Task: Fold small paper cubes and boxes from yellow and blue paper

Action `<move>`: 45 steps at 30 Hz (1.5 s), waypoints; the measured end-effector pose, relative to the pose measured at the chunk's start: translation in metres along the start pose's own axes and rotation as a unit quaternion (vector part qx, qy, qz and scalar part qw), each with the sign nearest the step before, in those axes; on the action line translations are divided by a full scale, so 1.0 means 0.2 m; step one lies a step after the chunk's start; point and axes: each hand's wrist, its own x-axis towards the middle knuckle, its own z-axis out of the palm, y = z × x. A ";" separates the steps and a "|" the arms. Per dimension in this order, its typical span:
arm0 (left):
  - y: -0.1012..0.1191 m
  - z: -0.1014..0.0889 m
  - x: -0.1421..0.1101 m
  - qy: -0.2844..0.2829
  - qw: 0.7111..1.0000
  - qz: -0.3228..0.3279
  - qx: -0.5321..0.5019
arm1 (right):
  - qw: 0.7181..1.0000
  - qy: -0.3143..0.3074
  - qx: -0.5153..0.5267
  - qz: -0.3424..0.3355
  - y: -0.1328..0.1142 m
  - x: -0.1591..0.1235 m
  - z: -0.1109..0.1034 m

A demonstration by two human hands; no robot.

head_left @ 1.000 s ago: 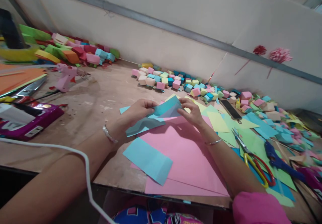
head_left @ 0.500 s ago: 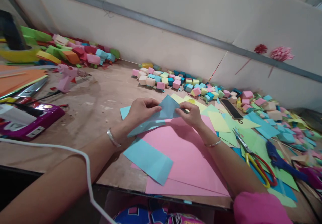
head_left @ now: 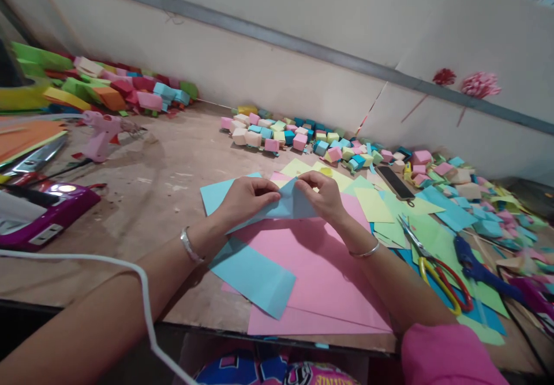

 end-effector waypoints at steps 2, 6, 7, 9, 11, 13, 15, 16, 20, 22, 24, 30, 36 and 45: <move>0.00 0.01 0.00 -0.003 1.000 0.003 0.010 | 1.000 0.000 -0.006 0.000 0.00 0.00 0.00; -0.02 0.01 0.00 -0.007 0.999 0.014 0.034 | 1.000 -0.010 -0.011 0.002 0.01 0.00 0.00; -0.03 0.01 0.00 -0.007 0.999 0.015 0.039 | 1.000 -0.013 -0.011 0.004 0.01 0.00 0.00; -0.04 0.01 0.00 -0.008 0.999 0.017 0.043 | 1.000 -0.019 -0.009 0.008 0.01 0.00 0.00; -0.05 0.01 0.01 -0.012 0.999 0.019 0.038 | 1.000 -0.022 -0.011 0.011 0.00 0.00 0.00; -0.06 0.02 0.01 -0.019 0.999 0.021 0.027 | 1.000 -0.020 -0.021 0.010 0.00 0.00 0.00; -0.06 0.02 0.01 -0.027 0.999 0.023 0.022 | 0.999 -0.019 -0.040 0.011 -0.01 -0.01 0.00; -0.06 0.02 0.01 -0.032 0.999 0.023 0.023 | 0.998 -0.022 -0.053 0.014 -0.01 -0.01 0.00; -0.05 0.02 0.01 -0.092 0.995 0.018 0.034 | 0.987 -0.054 -0.145 0.043 0.00 0.00 -0.01; -0.06 0.01 0.01 -0.127 0.991 0.011 0.048 | 0.972 -0.084 -0.211 0.069 0.02 0.02 -0.02; -0.07 0.02 0.01 -0.142 0.988 0.003 0.063 | 0.953 -0.116 -0.263 0.097 0.05 0.03 -0.04; -0.06 0.04 0.00 -0.182 0.982 0.001 0.054 | 0.923 -0.189 -0.309 0.130 0.13 -0.04 -0.10; -0.03 0.09 -0.03 -0.264 0.955 0.009 0.136 | 0.903 -0.212 -0.355 0.121 0.16 -0.17 -0.12; -0.01 0.09 -0.07 -0.279 0.929 0.029 0.241 | 0.930 -0.201 -0.305 0.038 0.21 -0.19 -0.18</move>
